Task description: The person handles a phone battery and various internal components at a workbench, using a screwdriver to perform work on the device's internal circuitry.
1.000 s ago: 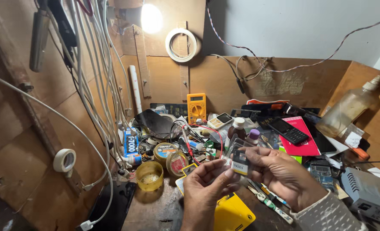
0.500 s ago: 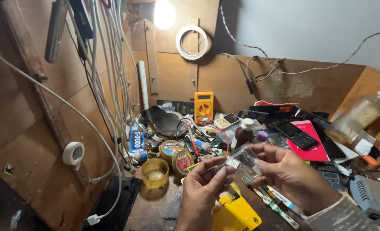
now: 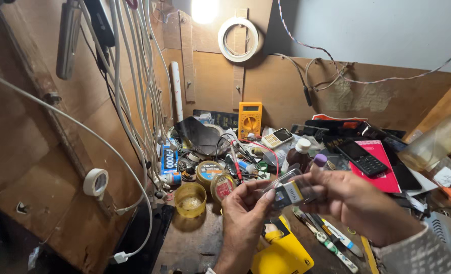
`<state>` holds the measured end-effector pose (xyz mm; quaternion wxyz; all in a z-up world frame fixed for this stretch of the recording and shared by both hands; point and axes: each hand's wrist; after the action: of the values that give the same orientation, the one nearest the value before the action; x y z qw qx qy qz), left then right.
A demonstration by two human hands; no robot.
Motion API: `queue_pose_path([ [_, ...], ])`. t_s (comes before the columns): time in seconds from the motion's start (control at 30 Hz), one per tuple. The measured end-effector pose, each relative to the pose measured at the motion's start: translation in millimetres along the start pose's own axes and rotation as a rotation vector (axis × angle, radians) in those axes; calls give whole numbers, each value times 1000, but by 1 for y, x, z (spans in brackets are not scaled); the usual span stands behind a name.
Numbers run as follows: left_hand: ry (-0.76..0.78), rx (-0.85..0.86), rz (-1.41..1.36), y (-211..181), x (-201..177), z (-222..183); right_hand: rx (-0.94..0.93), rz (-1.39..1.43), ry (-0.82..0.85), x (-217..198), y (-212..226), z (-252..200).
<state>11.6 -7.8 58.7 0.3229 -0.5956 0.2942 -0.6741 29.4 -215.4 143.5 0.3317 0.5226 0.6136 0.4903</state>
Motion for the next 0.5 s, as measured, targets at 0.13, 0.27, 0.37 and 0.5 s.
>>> queue_pose_path([
  [0.13, -5, 97, 163, -7, 3, -6, -149, -92, -30, 11, -28, -2],
  [0.27, -280, 187, 546, -13, -27, -23, -127, -174, -198, 2, -42, -4],
  [0.37, -403, 187, 739, -7, -57, -41, -8, -164, -169, -8, -51, -7],
  [0.5, -470, -335, 665, 20, -71, -69, 116, -140, -172, -16, -71, -11],
])
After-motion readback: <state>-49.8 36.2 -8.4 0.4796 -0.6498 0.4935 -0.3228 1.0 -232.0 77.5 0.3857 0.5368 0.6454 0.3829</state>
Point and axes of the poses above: each hand's wrist, its own z-axis towards the middle knuckle, its own x-axis out of the palm, y = z × x, and after that the axes turned 5 degrees about -z, right-handed
